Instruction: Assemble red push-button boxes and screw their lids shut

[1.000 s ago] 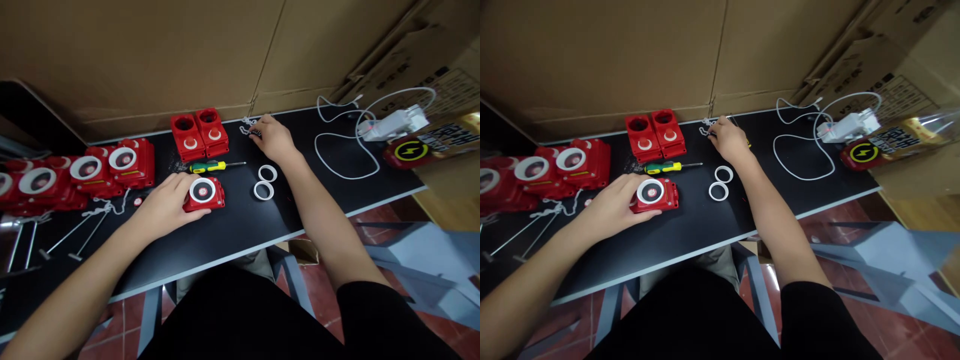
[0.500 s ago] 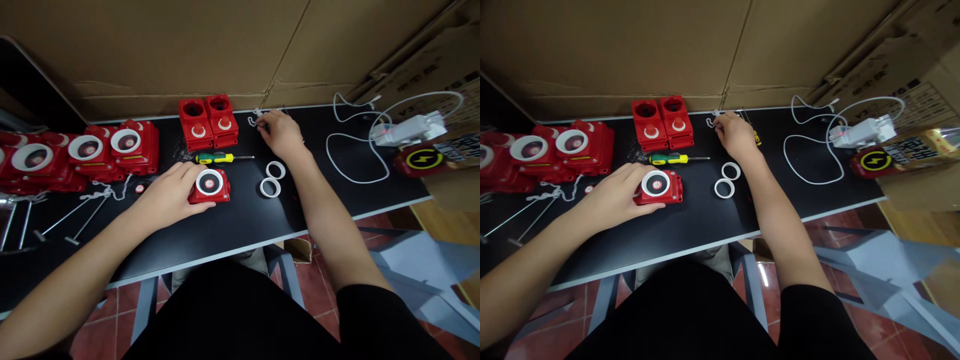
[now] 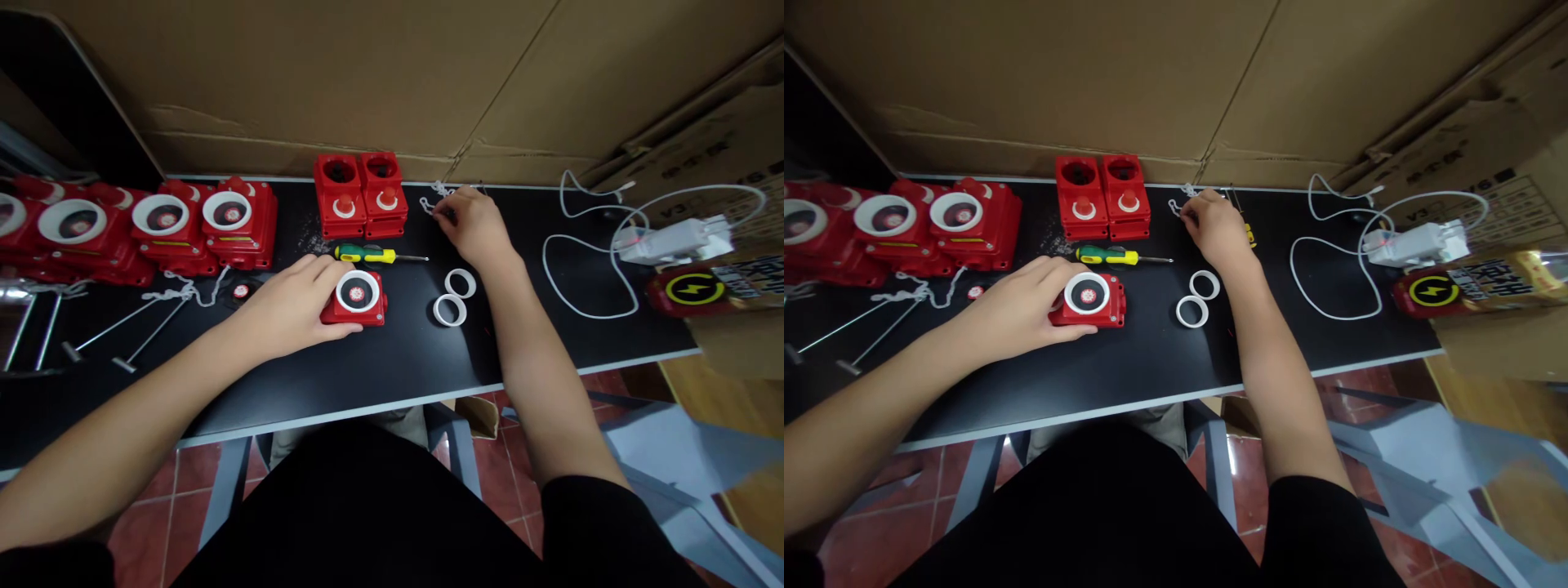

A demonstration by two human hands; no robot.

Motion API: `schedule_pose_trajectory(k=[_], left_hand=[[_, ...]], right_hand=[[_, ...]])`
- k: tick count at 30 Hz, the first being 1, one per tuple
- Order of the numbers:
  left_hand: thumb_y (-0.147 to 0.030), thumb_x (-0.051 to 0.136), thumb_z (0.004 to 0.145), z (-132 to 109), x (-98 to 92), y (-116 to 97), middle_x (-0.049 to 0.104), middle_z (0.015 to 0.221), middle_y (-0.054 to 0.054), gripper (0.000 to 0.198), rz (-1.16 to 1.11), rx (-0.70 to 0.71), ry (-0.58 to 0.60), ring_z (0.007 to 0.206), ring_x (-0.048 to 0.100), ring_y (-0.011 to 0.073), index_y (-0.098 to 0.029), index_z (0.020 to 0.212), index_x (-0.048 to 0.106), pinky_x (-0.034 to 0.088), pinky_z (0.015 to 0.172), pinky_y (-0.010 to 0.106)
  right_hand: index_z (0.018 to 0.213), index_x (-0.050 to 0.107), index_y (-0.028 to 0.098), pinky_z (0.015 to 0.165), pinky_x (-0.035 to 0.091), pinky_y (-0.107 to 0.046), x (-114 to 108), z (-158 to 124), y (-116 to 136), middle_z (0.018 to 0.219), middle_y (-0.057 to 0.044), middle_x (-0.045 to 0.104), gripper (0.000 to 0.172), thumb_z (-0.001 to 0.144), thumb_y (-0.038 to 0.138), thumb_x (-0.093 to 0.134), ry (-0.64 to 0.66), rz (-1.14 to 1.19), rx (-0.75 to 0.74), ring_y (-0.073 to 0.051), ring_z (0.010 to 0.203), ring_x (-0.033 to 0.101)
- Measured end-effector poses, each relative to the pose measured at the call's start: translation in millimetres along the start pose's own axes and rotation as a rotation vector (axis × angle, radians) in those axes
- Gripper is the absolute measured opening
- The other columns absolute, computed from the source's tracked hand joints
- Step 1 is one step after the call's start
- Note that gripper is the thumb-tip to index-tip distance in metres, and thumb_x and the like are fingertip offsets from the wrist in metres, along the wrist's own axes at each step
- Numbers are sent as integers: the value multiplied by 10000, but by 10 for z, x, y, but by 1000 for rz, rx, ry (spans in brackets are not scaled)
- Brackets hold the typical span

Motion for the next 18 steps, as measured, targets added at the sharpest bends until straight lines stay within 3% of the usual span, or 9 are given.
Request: schedule_pose_trajectory(k=[4, 7, 10, 12, 14, 16, 18], left_hand=[[-546, 870, 929, -5, -22, -25, 750, 1338, 151, 647, 0, 8, 11, 1268, 708, 385, -191, 1424, 651, 611, 1089, 514], [-549, 865, 939, -12, -50, -37, 738, 1366, 161, 651, 21, -1, 18, 1282, 704, 393, -183, 1431, 648, 615, 1089, 522], [-544, 870, 930, -14, -74, -35, 714, 1409, 172, 684, 38, 7, -11, 1311, 693, 415, -184, 1460, 631, 612, 1108, 556], [-513, 867, 923, -17, -103, -59, 687, 1468, 191, 713, 38, 66, -88, 1345, 675, 429, -182, 1498, 603, 584, 1162, 598], [-494, 856, 923, -39, -156, -119, 664, 1517, 214, 735, 29, 177, -223, 1387, 653, 441, -186, 1526, 572, 556, 1196, 633], [-477, 851, 928, -92, -224, -195, 676, 1515, 219, 737, 9, 298, -382, 1394, 656, 435, -205, 1543, 550, 556, 1183, 639], [-462, 855, 931, -152, -279, -252, 717, 1473, 194, 733, -27, 362, -502, 1354, 689, 410, -237, 1554, 541, 567, 1152, 619]], right_hand=[[1161, 813, 149, 1129, 591, -485, 1, 12, -6, 1259, -179, 759, 276, 1010, 211, 590, 21, 60, -4, -305, 1172, 722], [1044, 808, 152, 1100, 603, -472, -87, -5, -28, 1116, -153, 775, 168, 931, 197, 692, -55, 195, 53, -272, 1040, 729], [968, 762, 186, 875, 619, -403, -287, -101, 26, 929, -88, 738, 196, 911, 369, 802, -181, 551, 96, -196, 819, 671], [920, 707, 212, 697, 548, -327, -434, -209, 185, 850, -42, 683, 411, 877, 588, 866, -204, 890, 32, -139, 705, 592], [885, 666, 224, 601, 463, -272, -542, -341, 448, 845, -16, 667, 582, 768, 721, 945, -128, 1183, -81, -92, 645, 518], [833, 641, 222, 525, 389, -240, -595, -480, 730, 783, 2, 638, 594, 750, 705, 977, -53, 1365, -173, -73, 594, 473], [807, 651, 209, 501, 382, -227, -551, -593, 984, 769, -8, 658, 537, 788, 630, 982, 37, 1448, -217, -77, 586, 518]])
Point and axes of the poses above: each hand's wrist, its own z-axis towards the middle knuckle, its own x-axis out of the palm, y = z × x, the point moved 5 cm from there along z, towards the middle knuckle
